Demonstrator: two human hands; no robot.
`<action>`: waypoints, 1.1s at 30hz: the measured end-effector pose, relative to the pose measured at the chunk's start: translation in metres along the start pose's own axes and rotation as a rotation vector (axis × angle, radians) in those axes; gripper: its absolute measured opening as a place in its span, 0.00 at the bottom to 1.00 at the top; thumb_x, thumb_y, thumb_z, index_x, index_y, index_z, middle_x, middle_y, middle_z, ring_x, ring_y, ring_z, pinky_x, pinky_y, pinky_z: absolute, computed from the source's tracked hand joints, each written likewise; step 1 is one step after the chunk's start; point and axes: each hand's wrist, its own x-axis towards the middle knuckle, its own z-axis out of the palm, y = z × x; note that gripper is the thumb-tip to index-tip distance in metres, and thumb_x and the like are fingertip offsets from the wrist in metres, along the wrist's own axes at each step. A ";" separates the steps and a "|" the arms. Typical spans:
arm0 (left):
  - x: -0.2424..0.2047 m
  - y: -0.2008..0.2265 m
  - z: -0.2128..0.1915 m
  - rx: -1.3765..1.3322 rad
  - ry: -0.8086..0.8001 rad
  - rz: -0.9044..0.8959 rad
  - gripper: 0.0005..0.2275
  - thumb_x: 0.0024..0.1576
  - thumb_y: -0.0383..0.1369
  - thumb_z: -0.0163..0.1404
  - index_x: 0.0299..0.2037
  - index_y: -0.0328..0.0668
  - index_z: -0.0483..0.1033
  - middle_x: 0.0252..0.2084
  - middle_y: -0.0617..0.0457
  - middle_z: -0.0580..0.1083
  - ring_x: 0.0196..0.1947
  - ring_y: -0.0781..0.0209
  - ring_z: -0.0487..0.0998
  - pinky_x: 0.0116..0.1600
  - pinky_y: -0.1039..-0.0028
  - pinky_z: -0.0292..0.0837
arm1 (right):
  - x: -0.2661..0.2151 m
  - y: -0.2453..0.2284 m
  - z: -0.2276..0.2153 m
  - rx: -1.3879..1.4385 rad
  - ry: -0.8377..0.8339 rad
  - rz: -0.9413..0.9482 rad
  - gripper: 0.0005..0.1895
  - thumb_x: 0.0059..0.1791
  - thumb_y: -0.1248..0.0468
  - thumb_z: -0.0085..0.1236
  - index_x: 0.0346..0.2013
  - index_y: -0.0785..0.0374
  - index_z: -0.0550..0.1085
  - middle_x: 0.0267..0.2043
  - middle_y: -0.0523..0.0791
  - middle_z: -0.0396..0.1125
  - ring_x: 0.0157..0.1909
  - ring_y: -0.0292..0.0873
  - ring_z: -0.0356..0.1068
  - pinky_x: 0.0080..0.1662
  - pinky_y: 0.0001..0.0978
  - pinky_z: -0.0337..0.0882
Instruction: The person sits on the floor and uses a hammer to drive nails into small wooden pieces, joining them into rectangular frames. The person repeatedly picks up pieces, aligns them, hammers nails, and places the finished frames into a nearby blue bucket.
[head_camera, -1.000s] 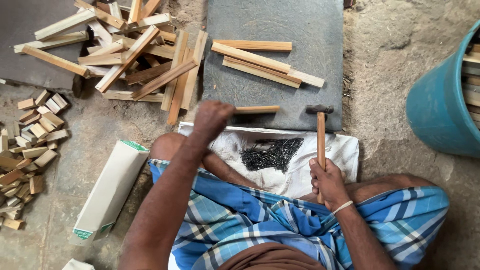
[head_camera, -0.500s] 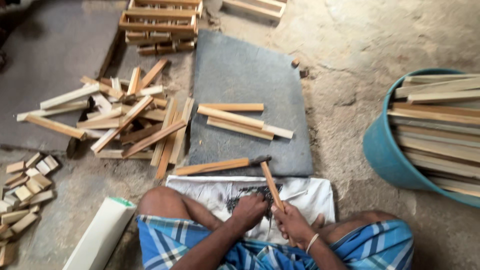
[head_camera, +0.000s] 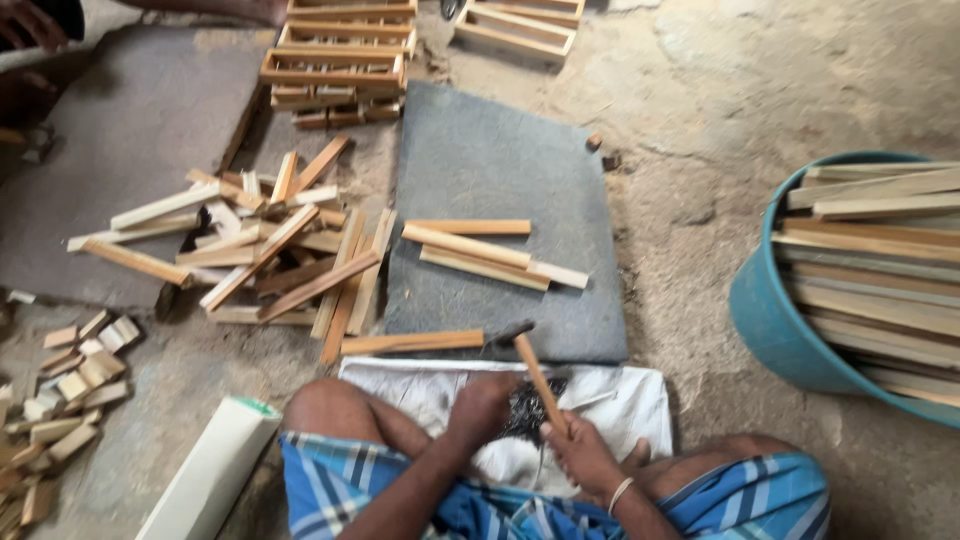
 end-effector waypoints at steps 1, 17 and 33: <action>0.004 -0.007 -0.007 0.041 -0.021 -0.227 0.07 0.60 0.25 0.50 0.45 0.45 0.79 0.37 0.43 0.79 0.37 0.43 0.81 0.43 0.53 0.74 | -0.001 0.005 -0.002 0.033 0.041 0.014 0.12 0.54 0.55 0.55 0.41 0.61 0.70 0.20 0.38 0.57 0.17 0.32 0.54 0.18 0.25 0.56; 0.043 -0.087 -0.010 -0.040 0.219 -0.092 0.14 0.59 0.21 0.52 0.55 0.41 0.74 0.45 0.46 0.77 0.39 0.53 0.79 0.44 0.64 0.78 | -0.008 -0.014 -0.006 0.173 0.106 0.077 0.12 0.53 0.52 0.51 0.42 0.57 0.70 0.26 0.39 0.60 0.21 0.30 0.57 0.22 0.24 0.61; 0.039 -0.097 0.007 -0.140 0.206 -0.215 0.17 0.57 0.31 0.60 0.57 0.49 0.74 0.40 0.52 0.77 0.40 0.57 0.78 0.47 0.66 0.77 | -0.033 -0.042 0.030 -0.960 0.459 -0.526 0.20 0.56 0.53 0.47 0.56 0.63 0.64 0.33 0.57 0.72 0.31 0.64 0.74 0.33 0.59 0.71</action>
